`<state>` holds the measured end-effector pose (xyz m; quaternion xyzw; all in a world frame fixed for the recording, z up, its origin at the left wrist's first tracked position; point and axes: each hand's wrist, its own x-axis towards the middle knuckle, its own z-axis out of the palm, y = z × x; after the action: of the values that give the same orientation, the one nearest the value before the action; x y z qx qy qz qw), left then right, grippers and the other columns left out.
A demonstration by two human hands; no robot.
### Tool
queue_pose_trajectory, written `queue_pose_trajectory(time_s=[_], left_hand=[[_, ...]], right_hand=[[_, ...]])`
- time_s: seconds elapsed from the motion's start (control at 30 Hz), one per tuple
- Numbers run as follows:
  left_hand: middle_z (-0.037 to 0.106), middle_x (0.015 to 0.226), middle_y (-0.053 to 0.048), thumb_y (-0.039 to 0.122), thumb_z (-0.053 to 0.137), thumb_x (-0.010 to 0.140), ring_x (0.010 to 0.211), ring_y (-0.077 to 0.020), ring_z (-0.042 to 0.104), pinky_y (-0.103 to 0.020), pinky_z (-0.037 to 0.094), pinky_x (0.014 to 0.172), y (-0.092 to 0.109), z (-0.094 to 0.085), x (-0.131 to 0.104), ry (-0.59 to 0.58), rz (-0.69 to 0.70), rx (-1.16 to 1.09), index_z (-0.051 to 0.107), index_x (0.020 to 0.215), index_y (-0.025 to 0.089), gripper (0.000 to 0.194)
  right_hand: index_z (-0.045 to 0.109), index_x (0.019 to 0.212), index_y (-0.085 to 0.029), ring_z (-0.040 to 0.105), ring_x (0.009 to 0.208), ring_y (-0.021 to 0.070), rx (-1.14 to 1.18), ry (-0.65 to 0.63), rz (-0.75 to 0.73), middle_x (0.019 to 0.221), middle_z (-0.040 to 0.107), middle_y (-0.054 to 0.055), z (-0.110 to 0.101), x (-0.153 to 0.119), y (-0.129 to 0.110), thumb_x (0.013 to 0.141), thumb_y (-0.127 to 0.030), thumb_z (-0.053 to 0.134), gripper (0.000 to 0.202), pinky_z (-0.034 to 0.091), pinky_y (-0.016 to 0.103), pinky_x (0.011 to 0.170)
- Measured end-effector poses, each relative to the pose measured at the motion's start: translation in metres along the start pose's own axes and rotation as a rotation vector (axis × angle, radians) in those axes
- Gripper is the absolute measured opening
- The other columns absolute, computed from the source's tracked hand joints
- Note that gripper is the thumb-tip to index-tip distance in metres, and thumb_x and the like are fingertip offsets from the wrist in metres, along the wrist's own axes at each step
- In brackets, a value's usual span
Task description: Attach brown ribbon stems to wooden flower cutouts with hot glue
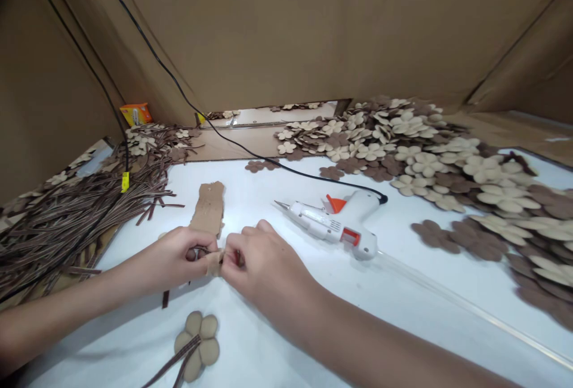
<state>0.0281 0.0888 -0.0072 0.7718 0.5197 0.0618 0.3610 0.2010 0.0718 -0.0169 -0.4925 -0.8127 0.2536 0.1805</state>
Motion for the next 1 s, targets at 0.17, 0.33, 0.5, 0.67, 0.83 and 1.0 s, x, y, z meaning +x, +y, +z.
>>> queue_pose_trajectory(time_s=[0.17,0.33,0.5,0.67,0.83,1.0], left_hand=[[0.046,0.054,0.005,0.027,0.048,0.071,0.054,-0.0095,0.037,-0.021,0.025,0.048,0.002,0.004,0.001,0.046,-0.046,0.050,0.057,0.063,0.018,0.015],[0.052,0.057,0.005,0.028,0.047,0.071,0.057,-0.0104,0.042,-0.021,0.027,0.051,0.003,0.005,0.002,0.090,-0.066,0.078,0.060,0.064,0.019,0.017],[0.051,0.056,0.005,0.030,0.046,0.071,0.056,-0.0107,0.042,-0.021,0.026,0.050,0.002,0.004,0.002,0.081,-0.088,0.047,0.060,0.063,0.019,0.020],[0.047,0.052,0.006,0.031,0.046,0.071,0.054,-0.0106,0.040,-0.021,0.024,0.048,0.003,0.005,0.002,0.095,-0.103,0.048,0.058,0.060,0.019,0.020],[0.044,0.051,0.006,0.028,0.046,0.069,0.053,-0.0100,0.037,-0.021,0.024,0.048,0.002,0.007,0.003,0.140,-0.107,0.066,0.054,0.057,0.020,0.017],[0.042,0.049,0.006,0.027,0.046,0.068,0.052,-0.0101,0.036,-0.021,0.023,0.048,0.000,0.009,0.003,0.147,-0.100,0.075,0.048,0.053,0.019,0.017]], right_hand=[[0.044,0.057,-0.019,0.042,0.069,0.0158,0.005,-0.030,0.045,0.057,0.049,-0.001,-0.002,0.006,-0.001,0.068,-0.011,0.048,0.014,0.031,0.025,0.056],[0.045,0.061,-0.019,0.047,0.069,0.0148,0.055,-0.072,0.082,0.060,0.047,-0.002,-0.008,0.003,0.002,0.071,-0.014,0.047,0.012,0.033,0.025,0.056],[0.050,0.091,-0.022,0.051,0.072,0.0138,0.142,-0.078,0.093,0.078,0.052,-0.001,-0.015,-0.008,0.004,0.076,-0.017,0.053,0.017,0.039,0.026,0.061],[0.054,0.094,-0.022,0.052,0.079,0.0153,0.051,-0.035,0.021,0.080,0.053,0.000,-0.011,-0.012,0.003,0.077,-0.014,0.057,0.018,0.043,0.028,0.067],[0.057,0.102,-0.022,0.052,0.093,0.0191,-0.106,0.075,-0.251,0.098,0.059,0.005,-0.007,-0.018,0.012,0.083,-0.014,0.052,0.020,0.048,0.033,0.074],[0.058,0.109,-0.013,0.056,0.098,0.0194,-0.333,0.254,-0.631,0.102,0.065,0.008,-0.005,-0.020,0.027,0.090,-0.016,0.045,0.024,0.051,0.032,0.083]])
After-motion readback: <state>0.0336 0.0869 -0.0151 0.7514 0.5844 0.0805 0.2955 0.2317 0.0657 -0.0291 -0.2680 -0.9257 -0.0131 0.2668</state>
